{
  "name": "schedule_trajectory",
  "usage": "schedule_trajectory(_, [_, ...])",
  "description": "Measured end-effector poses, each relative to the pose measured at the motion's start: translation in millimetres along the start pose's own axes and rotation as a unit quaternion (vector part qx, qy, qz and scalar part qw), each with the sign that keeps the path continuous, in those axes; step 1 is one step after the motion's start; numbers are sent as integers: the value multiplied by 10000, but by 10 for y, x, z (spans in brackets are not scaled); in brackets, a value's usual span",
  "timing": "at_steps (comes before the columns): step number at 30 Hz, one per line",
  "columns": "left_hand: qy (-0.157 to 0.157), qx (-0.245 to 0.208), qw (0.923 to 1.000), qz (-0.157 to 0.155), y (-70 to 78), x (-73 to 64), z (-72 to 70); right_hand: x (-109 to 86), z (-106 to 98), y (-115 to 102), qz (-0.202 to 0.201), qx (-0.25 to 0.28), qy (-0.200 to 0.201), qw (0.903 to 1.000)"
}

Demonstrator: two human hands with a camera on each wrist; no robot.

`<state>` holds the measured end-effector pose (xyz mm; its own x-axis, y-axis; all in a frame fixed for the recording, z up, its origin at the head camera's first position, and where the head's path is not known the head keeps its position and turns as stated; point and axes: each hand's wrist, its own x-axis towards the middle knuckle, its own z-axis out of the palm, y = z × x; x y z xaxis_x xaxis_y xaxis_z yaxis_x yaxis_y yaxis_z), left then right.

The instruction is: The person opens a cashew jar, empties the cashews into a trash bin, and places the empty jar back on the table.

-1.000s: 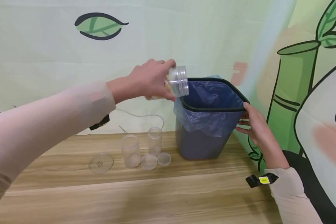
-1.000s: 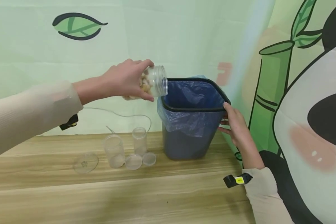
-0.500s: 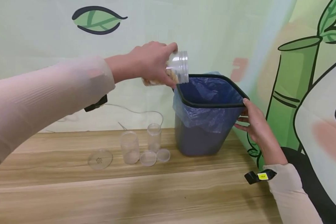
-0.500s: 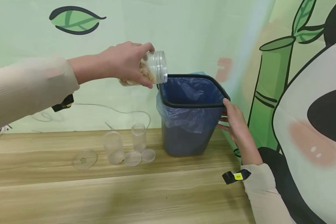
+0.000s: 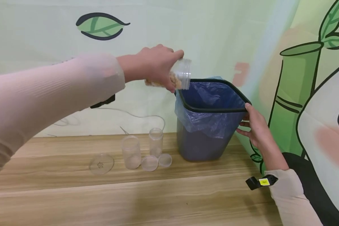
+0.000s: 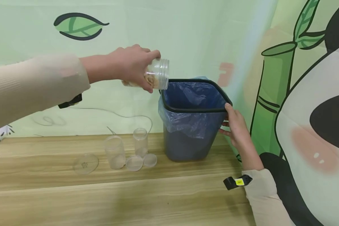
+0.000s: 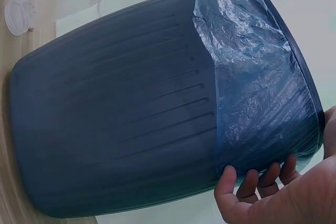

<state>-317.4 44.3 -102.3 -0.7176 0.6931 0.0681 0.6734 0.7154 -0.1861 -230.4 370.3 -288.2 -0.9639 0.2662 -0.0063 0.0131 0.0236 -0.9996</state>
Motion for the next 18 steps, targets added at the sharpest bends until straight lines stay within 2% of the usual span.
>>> schedule_trajectory(10, [-180,379,9990,148,280,85,92,-13,-11,-4,46,-123,-72,9999])
schedule_trajectory(18, [-228,446,9987,119,336,120,153,-3,-8,-20,-1,-198,-134,9997])
